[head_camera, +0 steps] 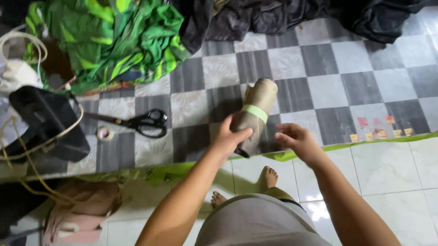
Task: Folding shirts and applying a paper label band secured with an adhesive strip.
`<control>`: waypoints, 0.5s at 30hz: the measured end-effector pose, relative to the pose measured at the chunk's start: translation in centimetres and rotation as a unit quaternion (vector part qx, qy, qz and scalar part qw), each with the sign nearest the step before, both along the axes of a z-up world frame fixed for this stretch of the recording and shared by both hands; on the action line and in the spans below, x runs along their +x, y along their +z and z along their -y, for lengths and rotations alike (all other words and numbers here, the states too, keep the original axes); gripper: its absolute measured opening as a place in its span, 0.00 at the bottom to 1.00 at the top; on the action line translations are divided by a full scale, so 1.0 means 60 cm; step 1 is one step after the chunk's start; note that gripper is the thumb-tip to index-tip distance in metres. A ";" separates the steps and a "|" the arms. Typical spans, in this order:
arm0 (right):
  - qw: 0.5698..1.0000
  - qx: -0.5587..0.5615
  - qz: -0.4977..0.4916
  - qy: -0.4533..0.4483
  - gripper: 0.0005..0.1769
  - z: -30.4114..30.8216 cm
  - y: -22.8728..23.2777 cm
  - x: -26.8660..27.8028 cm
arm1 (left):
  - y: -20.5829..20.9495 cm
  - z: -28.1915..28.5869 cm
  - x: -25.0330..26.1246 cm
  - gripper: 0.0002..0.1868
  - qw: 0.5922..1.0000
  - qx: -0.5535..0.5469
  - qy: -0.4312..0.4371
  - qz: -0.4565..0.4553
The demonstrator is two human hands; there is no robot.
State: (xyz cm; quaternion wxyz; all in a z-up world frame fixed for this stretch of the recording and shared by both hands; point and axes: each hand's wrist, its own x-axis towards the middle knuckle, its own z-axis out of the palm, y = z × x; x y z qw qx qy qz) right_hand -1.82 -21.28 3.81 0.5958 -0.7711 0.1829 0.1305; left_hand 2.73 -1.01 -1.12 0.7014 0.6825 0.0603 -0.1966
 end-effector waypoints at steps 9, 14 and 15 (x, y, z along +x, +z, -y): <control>0.949 0.292 0.021 -0.116 0.45 0.024 0.091 -0.020 | 0.146 0.128 -0.047 0.36 0.966 -0.251 -0.057 0.012; 0.983 0.176 0.033 0.029 0.49 0.171 0.115 -0.015 | 0.096 0.241 0.000 0.41 0.963 -0.255 -0.064 -0.051; 0.990 0.107 0.054 0.074 0.51 0.209 0.125 -0.005 | 0.088 0.282 0.016 0.39 0.949 -0.303 -0.017 -0.087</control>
